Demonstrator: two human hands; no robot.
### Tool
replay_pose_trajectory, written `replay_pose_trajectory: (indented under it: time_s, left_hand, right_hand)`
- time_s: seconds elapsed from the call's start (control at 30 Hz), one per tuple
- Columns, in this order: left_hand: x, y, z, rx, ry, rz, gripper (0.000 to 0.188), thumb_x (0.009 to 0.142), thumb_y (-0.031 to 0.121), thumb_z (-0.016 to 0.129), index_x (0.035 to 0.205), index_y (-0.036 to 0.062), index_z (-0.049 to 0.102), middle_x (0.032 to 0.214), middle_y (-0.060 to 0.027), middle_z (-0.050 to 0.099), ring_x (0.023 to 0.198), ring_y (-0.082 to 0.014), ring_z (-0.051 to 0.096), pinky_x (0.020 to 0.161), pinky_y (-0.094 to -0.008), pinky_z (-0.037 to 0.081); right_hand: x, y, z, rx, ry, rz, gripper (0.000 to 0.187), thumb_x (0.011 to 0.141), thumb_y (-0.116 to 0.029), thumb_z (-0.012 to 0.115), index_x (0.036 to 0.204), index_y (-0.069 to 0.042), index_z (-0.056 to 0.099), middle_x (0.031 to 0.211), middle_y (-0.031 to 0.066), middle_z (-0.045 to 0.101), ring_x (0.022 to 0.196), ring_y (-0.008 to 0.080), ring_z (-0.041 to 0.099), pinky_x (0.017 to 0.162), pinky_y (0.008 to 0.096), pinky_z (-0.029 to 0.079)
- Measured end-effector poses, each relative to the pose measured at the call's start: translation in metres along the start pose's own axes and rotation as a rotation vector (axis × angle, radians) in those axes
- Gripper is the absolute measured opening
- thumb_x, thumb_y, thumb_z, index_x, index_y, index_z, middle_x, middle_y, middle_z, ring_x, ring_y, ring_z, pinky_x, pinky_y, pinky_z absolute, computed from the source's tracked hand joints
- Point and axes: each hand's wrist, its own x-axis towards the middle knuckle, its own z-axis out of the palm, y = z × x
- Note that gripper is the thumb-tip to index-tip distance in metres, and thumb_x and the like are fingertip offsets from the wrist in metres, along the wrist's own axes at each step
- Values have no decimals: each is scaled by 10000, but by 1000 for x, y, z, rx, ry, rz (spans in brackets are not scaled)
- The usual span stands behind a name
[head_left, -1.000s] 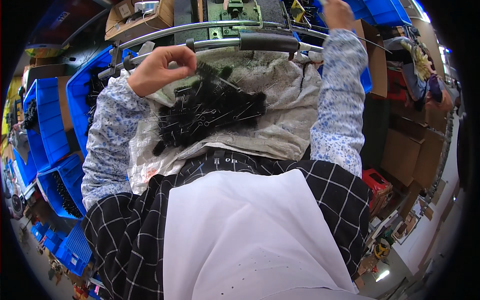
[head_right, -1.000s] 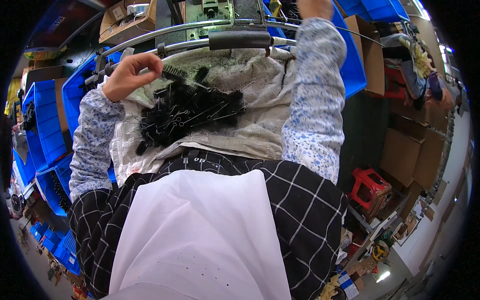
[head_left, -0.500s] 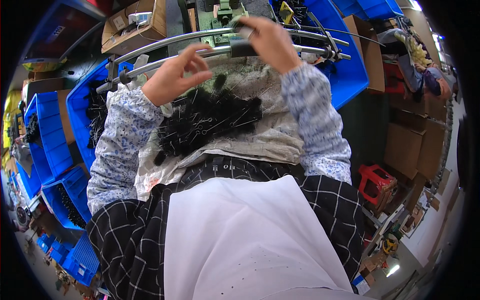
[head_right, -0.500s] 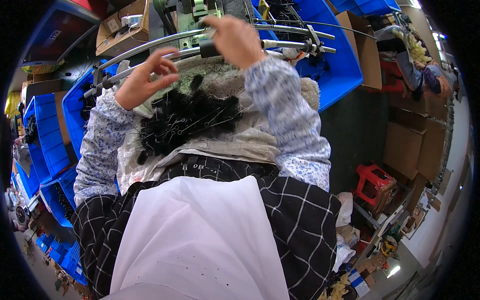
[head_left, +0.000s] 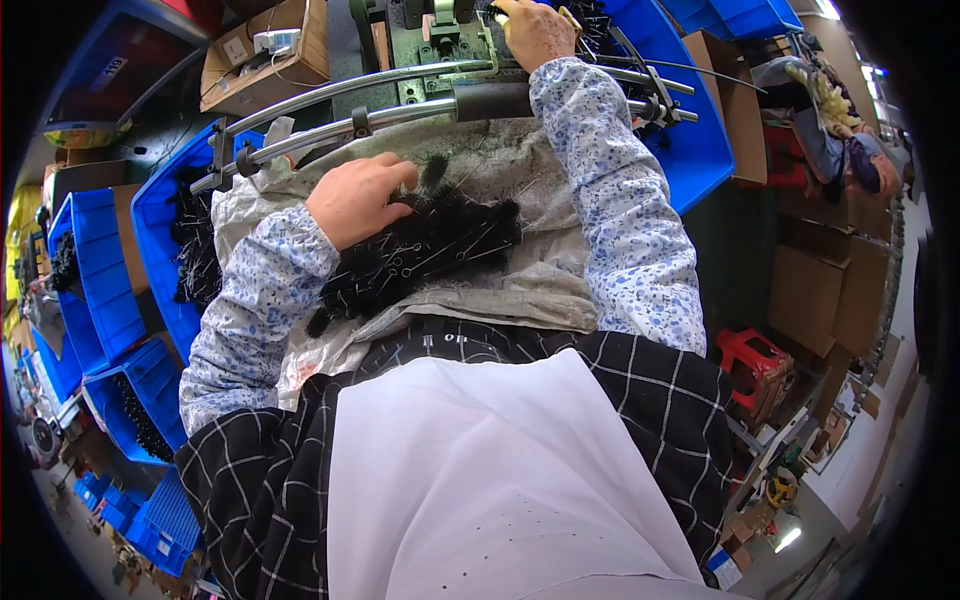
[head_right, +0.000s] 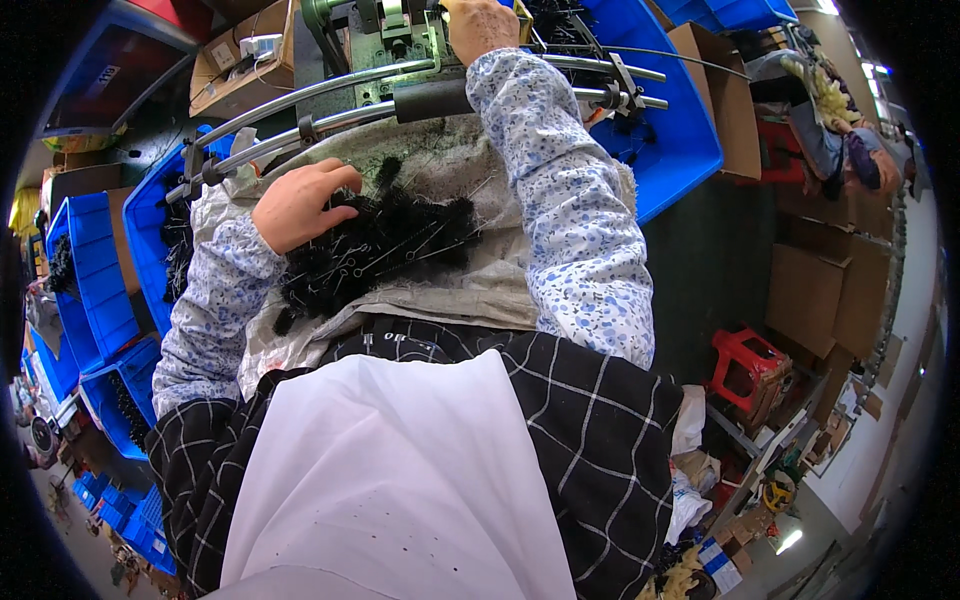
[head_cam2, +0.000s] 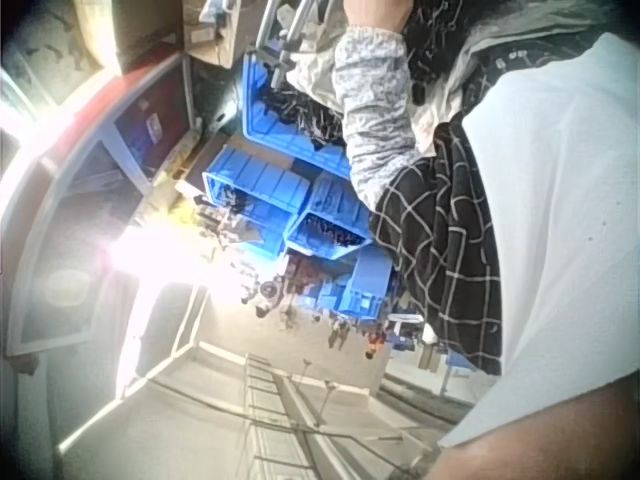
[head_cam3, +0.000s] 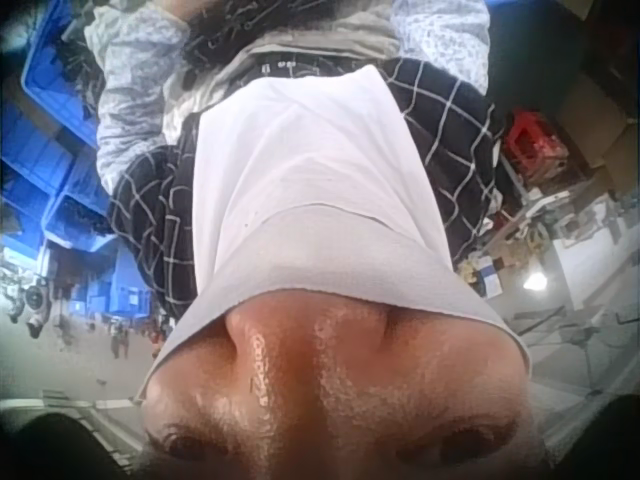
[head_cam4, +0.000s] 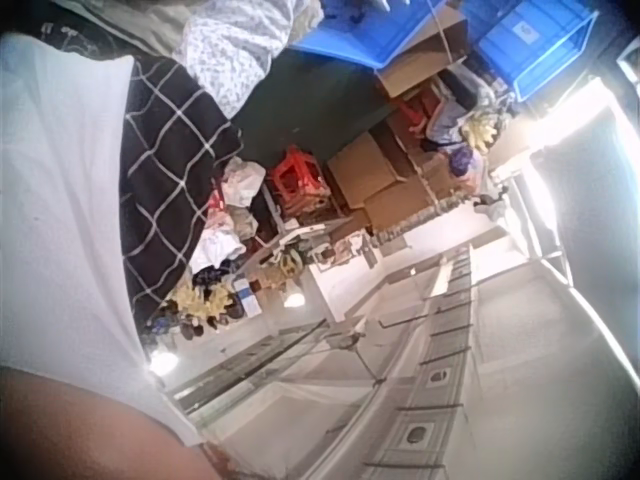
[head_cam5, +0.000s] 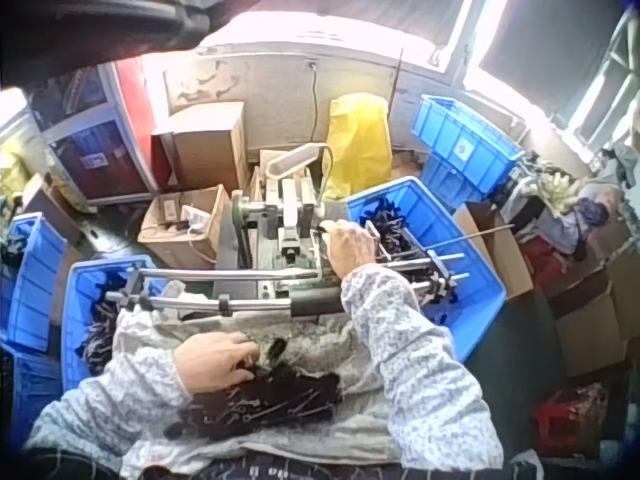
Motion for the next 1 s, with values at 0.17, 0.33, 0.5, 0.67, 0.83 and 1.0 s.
replay_pose_trajectory:
  time_s: [0.17,0.33,0.5,0.67,0.83,1.0]
  left_hand:
    - [-11,9,-4,-18,-27,-100,247,753,114,669,964,67,549,1041,-136,514,887,-338,584,766,-412,474]
    - [-16,1,-3,27,39,-89,265,736,88,653,972,42,541,1016,-158,521,860,-345,594,756,-420,484]
    - [-23,-11,-12,-29,51,-113,249,729,60,659,948,33,542,933,-146,573,891,-337,577,793,-392,464]
    - [-25,-13,-23,-30,63,-71,222,727,35,660,919,23,550,884,-122,604,854,-301,597,756,-359,481]
    - [-38,2,-64,-288,210,-30,196,741,51,656,916,14,577,825,-108,601,739,-235,600,693,-315,486]
    - [-50,8,-87,-339,193,-50,242,761,35,690,984,18,595,869,-57,609,776,-145,590,695,-252,500]
  right_hand:
    - [2,3,1,74,29,-8,172,818,-202,563,935,-146,675,832,106,646,830,302,609,739,404,474]
    - [4,-4,-10,-49,-17,-15,217,791,-236,617,992,-179,675,949,67,616,923,266,558,786,410,437]
    - [-17,10,-17,-146,-56,242,358,745,-253,641,1063,-88,631,1017,106,607,999,299,535,841,451,423]
    - [-19,25,12,-21,120,160,287,735,-191,605,987,-66,661,970,148,654,1023,307,571,871,416,440]
    - [-14,-14,21,-55,109,167,251,731,-178,574,935,-66,667,906,132,661,927,300,604,794,426,464]
    - [-7,-46,28,-14,130,109,181,749,-162,531,850,-85,660,839,97,654,887,283,597,787,424,452]
